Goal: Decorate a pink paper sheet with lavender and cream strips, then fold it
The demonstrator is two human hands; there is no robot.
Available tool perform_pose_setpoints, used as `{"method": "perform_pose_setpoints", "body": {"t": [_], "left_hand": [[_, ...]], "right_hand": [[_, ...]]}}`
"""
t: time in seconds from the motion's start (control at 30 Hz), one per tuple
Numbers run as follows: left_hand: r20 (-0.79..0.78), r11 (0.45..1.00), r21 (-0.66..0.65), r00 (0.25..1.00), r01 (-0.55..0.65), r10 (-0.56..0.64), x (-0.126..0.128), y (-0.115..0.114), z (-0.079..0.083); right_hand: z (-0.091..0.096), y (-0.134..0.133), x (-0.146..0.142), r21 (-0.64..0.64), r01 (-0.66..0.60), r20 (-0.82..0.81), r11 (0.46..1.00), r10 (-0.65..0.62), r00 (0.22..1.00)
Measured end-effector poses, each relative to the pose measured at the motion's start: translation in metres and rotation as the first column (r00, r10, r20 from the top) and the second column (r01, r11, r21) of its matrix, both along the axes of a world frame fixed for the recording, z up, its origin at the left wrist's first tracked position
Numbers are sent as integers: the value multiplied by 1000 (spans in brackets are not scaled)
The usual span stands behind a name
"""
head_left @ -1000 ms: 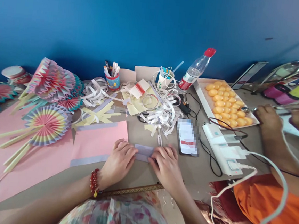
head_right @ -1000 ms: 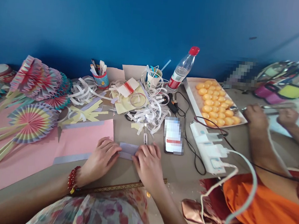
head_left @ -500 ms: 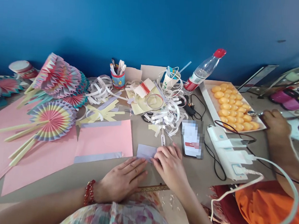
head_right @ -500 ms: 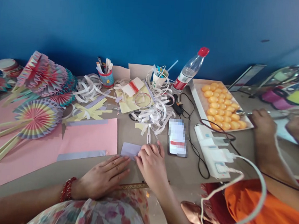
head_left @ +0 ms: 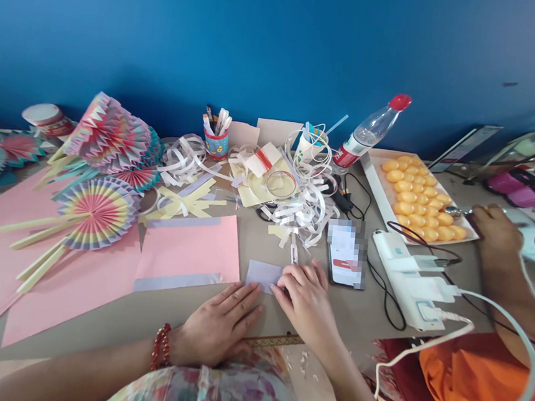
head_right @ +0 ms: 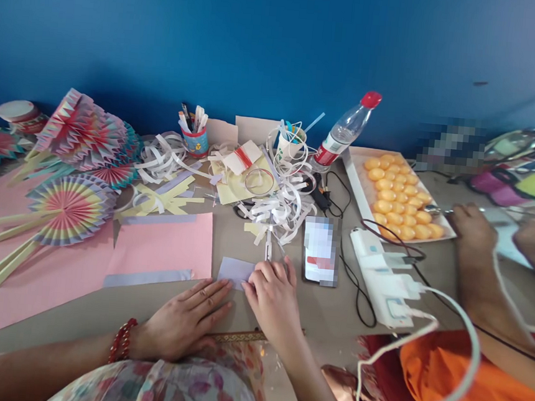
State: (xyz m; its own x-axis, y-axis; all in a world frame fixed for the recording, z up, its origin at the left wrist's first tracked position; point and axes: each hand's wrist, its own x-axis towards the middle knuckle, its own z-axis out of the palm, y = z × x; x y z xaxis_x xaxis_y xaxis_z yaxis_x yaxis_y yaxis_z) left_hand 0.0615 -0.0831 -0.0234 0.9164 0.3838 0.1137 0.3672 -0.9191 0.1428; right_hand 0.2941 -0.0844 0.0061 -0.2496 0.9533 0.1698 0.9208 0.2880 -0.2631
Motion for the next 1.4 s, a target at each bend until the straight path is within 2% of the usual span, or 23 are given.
{"method": "perform_pose_setpoints", "body": {"t": [0.47, 0.67, 1.2, 1.4], "left_hand": [[-20, 999, -24, 1000, -23, 22, -5, -2, -1], [17, 998, -56, 999, -26, 27, -6, -1, -1], [15, 999, -20, 999, -34, 35, -4, -1, 0], [35, 999, -20, 998, -48, 48, -3, -2, -3]], "right_hand": [[1, 1, 0, -40, 7, 17, 999, -6, 1000], [1, 1, -1, -11, -5, 27, 1000, 5, 1000], [3, 0, -3, -31, 4, 19, 1000, -4, 1000], [3, -3, -2, -32, 53, 16, 998, -52, 999]]}}
